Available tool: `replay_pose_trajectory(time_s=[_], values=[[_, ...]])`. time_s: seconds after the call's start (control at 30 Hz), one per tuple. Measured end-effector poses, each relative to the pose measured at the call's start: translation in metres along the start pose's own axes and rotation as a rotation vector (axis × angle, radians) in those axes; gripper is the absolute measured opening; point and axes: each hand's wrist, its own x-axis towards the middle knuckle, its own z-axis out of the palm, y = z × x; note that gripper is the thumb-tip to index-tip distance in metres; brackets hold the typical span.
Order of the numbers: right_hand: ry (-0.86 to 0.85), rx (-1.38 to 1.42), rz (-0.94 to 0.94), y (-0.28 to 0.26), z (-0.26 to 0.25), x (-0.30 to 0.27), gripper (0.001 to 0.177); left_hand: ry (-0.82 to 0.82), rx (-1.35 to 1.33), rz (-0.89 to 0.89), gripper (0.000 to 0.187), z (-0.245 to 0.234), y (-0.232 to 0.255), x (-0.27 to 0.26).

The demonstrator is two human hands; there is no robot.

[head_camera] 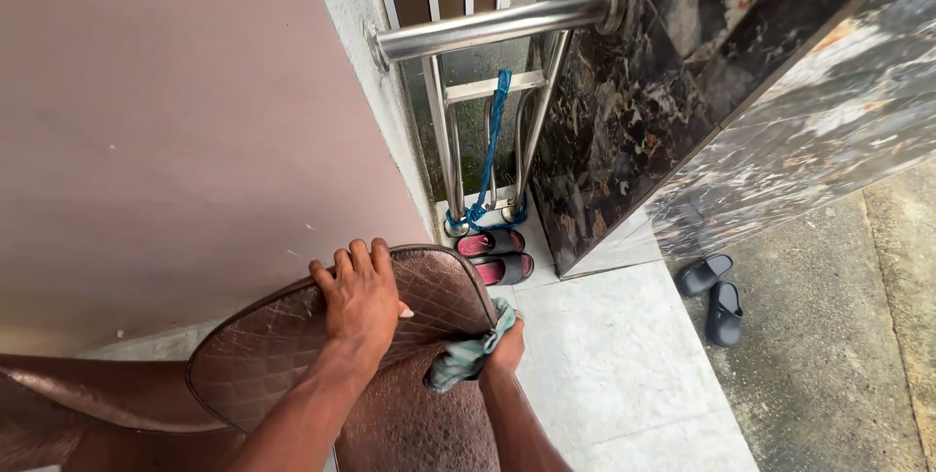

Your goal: Clean a set of padded chairs using a spray cleaner and a cloth.

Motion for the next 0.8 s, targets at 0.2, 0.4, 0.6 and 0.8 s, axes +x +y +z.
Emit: replay_pose_trajectory(time_s=[0.2,0.4,0.6,0.8], values=[[-0.002,0.338,0.39,-0.014,0.012,-0.008,0.054,0.006,0.018,0.0,0.105,0.002,0.001,0.0],[0.066,0.097,-0.054,-0.041,0.035,-0.061,0.048,0.204,0.11,0.091,0.122,0.005,-0.003,-0.009],[-0.079,0.405,0.191,0.056,-0.011,0.043,0.055,0.076,0.077,0.163,0.124,0.02,-0.002,-0.006],[-0.066,0.421,0.509,0.061,-0.02,0.057,0.052,0.187,0.119,0.152,0.118,0.021,0.0,-0.009]])
